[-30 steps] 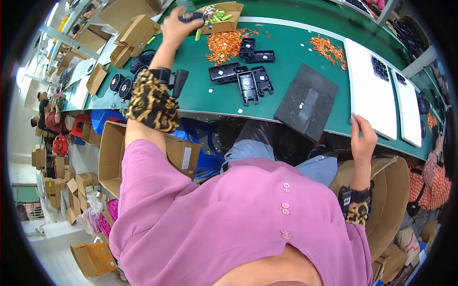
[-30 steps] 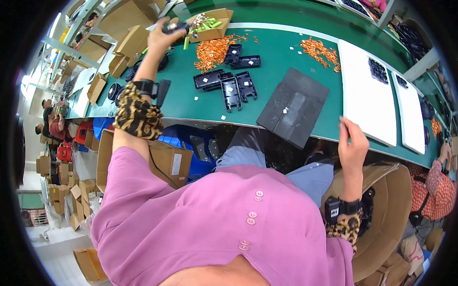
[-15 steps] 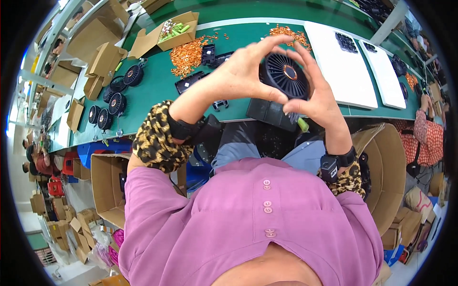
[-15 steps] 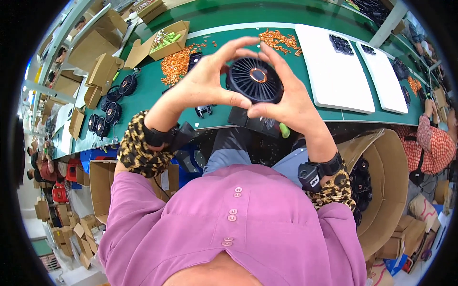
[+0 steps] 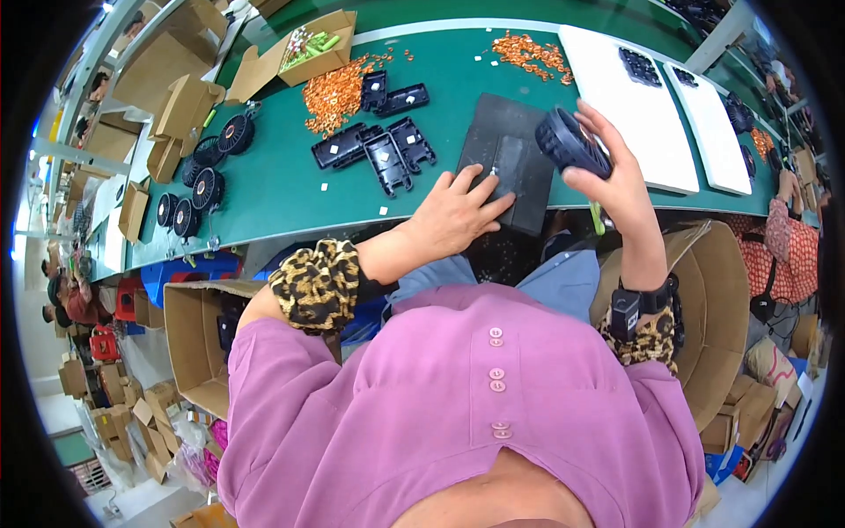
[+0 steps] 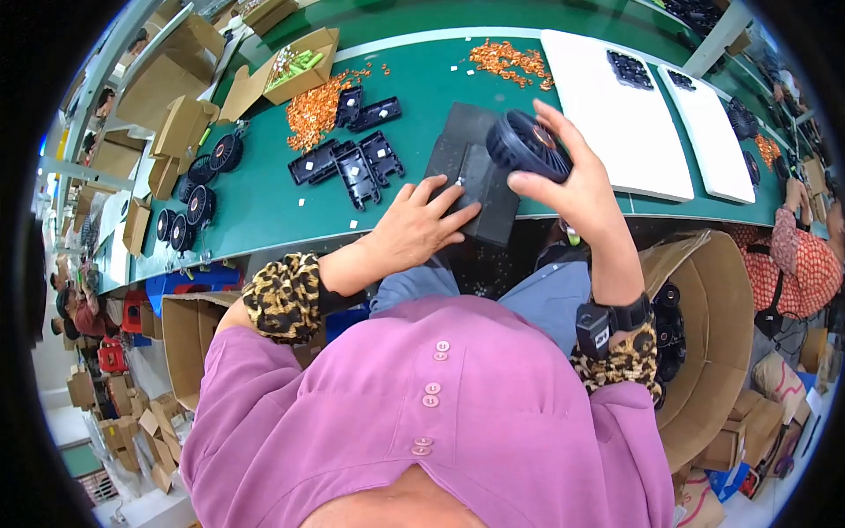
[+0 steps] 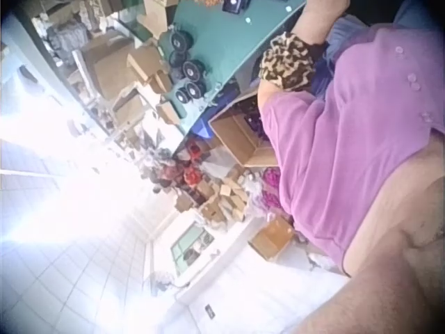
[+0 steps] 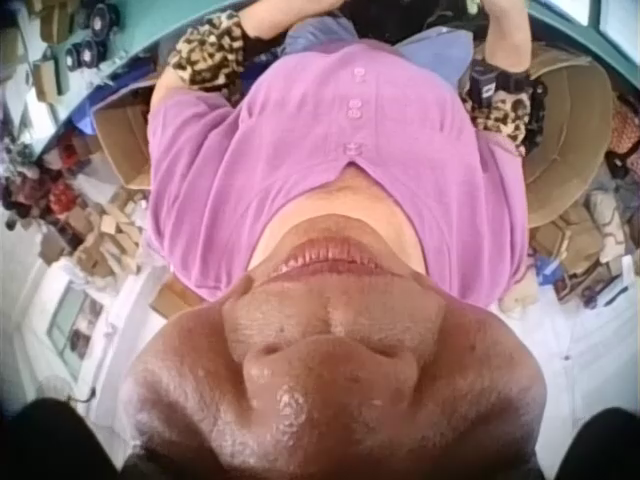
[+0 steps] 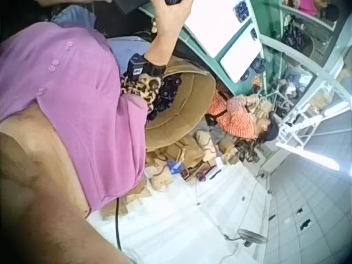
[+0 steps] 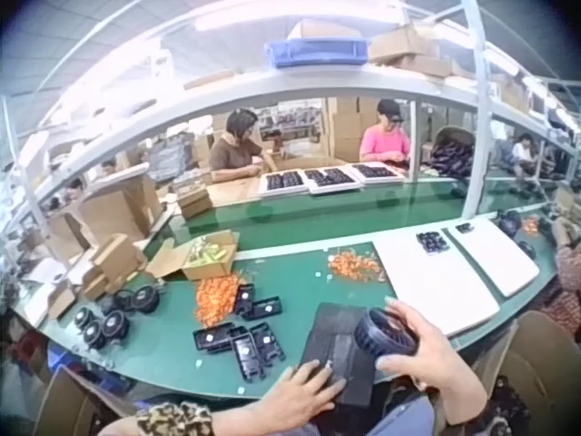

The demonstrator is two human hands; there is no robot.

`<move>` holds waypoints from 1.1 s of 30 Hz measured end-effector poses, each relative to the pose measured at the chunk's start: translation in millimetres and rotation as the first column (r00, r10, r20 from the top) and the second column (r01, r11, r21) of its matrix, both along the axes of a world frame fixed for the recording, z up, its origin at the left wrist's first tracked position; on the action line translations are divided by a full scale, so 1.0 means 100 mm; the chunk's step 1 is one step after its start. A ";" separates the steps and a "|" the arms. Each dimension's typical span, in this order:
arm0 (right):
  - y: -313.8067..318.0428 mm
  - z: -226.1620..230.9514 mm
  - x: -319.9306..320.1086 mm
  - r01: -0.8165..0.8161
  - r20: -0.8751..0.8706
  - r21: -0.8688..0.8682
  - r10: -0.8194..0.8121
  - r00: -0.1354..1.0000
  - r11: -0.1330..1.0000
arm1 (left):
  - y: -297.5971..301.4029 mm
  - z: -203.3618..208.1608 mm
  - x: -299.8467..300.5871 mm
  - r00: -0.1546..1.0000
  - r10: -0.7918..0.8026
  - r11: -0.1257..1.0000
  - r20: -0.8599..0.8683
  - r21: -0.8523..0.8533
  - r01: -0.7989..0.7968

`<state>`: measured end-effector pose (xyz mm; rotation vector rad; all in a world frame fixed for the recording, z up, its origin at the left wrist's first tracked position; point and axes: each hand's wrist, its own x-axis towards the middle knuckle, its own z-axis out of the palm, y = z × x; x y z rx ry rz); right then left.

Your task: Assembling small portable fans by inserting components like batteries and circuit boards into the plastic casing.

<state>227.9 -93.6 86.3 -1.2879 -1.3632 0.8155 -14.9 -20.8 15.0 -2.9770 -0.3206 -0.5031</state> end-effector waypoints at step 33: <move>0.55 -0.29 -0.91 0.003 -0.024 0.235 0.003 1.000 0.972 | 0.17 0.55 -0.12 0.850 0.491 0.216 0.192 -0.972 0.095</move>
